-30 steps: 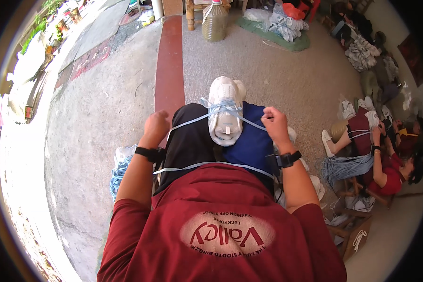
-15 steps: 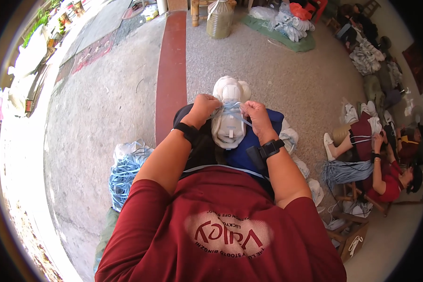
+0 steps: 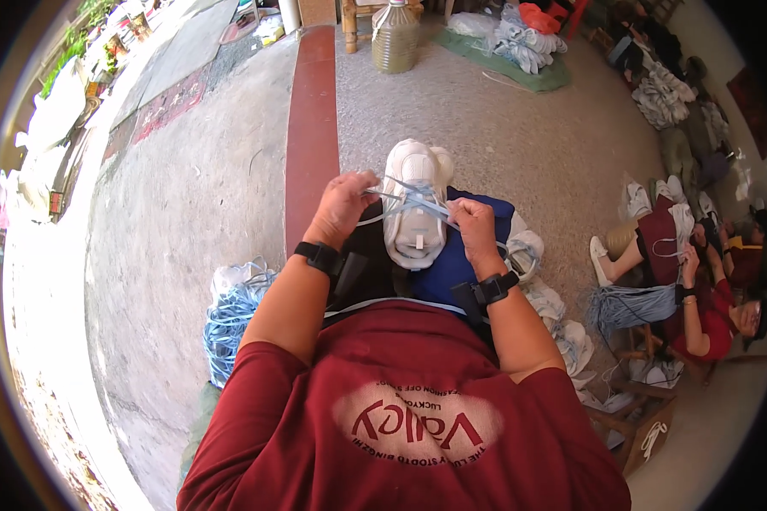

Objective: Lacing a white sneaker by hand.

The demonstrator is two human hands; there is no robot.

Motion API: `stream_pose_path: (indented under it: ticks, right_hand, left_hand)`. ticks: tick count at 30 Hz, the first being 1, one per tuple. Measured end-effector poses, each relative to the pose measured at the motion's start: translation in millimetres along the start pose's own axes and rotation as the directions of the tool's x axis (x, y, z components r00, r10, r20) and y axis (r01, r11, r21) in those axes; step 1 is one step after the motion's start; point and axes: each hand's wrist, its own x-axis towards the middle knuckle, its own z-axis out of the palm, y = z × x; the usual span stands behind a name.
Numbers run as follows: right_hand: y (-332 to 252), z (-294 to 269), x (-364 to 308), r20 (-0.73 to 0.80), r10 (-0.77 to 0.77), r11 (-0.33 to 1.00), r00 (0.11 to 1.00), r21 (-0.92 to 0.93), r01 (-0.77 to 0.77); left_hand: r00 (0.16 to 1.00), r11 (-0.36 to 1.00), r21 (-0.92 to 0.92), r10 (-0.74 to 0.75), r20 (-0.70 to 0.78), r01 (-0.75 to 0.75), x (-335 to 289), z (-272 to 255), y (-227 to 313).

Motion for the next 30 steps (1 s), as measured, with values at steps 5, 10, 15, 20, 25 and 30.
stream_pose_path:
  ticks: [5,10,15,20,25,30]
  right_hand:
    - [-3.9,-11.2,6.3,0.088,0.146,0.966,0.985,-0.226,-0.123]
    - [-13.2,8.3,14.8,0.116,0.141,0.974,0.983,-0.192,-0.117]
    - [1.0,-6.4,7.5,0.06,0.158,0.982,0.986,-0.118,-0.15]
    - [-13.1,-7.0,-1.8,0.039,0.406,0.904,0.913,0.128,-0.407]
    - [-14.5,-14.0,8.8,-0.131,0.482,0.84,0.867,0.352,-0.413]
    - [-17.5,-68.0,4.7,-0.172,0.35,0.814,0.921,0.542,-0.208]
  left_hand:
    - [0.997,0.998,0.001,0.066,-0.046,-0.066,-1.8,-17.6,6.8]
    - [0.927,0.465,0.861,0.375,0.02,-0.206,3.4,-42.8,15.1]
    - [0.916,0.177,0.969,0.39,0.093,-0.174,-2.7,-19.7,12.1]
    - [0.995,0.853,0.512,0.07,0.069,-0.096,-24.4,-7.9,16.0]
    - [0.997,0.906,0.42,0.077,-0.03,-0.058,-21.0,-6.8,3.6]
    - [0.989,0.923,0.365,0.081,0.12,-0.12,-6.6,-3.8,-6.3]
